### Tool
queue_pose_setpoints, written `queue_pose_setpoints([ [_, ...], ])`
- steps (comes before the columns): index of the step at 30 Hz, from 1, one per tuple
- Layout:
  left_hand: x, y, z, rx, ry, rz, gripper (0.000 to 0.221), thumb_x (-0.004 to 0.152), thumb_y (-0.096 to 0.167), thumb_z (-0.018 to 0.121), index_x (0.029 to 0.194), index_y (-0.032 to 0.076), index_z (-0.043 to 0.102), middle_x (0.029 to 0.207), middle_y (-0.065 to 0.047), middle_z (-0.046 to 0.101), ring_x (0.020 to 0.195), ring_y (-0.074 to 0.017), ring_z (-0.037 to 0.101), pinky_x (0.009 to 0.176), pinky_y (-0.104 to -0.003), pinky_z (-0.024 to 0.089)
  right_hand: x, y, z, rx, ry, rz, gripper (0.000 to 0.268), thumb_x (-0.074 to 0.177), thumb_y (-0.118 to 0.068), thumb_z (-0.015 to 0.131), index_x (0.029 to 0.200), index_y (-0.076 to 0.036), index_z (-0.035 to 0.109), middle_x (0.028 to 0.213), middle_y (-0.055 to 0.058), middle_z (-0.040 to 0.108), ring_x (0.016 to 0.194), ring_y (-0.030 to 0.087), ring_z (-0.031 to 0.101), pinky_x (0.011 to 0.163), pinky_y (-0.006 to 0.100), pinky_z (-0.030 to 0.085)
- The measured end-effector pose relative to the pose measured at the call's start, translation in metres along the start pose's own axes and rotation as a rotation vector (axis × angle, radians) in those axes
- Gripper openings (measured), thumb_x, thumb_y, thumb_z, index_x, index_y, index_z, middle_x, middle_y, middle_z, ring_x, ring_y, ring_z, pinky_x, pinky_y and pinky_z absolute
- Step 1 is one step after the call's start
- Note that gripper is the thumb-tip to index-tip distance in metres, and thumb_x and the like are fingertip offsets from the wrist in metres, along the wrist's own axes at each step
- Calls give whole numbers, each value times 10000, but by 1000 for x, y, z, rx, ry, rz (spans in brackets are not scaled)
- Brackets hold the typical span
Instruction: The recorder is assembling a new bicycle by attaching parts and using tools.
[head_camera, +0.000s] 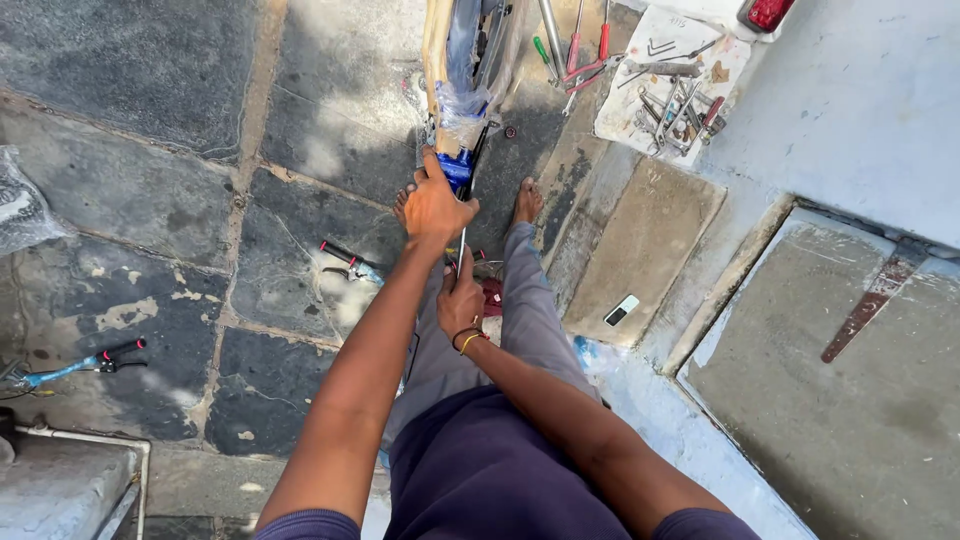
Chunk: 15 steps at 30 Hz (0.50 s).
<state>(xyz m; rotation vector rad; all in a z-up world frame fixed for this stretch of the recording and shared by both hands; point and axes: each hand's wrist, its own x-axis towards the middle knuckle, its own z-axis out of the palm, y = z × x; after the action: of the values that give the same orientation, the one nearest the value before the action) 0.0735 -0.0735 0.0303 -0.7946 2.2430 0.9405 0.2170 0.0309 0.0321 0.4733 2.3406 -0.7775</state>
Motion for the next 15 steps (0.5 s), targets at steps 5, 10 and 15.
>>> queue_pose_setpoints([
  [5,-4,4,8,-14,42,-12,1158,696,315,896,1563,58,173,1304,-284,567,1098,-488,631,938,-520,517,25,31,37,-25,75,24,295,995,-275,559,1236,-124,639,921,277,705,853,502,665,733,607,485],
  [10,-6,-6,21,-90,194,83,1110,669,276,919,1525,59,246,1230,-255,591,1127,-478,595,917,-525,499,64,60,63,69,7,50,325,943,-352,616,1110,-83,690,949,250,715,910,486,663,745,571,511],
  [15,0,-20,44,-75,338,213,1001,715,292,904,1495,59,322,1161,-216,602,1080,-431,605,939,-514,497,108,90,90,56,-63,36,407,879,-414,700,1061,-51,717,965,229,736,941,433,694,770,529,537],
])
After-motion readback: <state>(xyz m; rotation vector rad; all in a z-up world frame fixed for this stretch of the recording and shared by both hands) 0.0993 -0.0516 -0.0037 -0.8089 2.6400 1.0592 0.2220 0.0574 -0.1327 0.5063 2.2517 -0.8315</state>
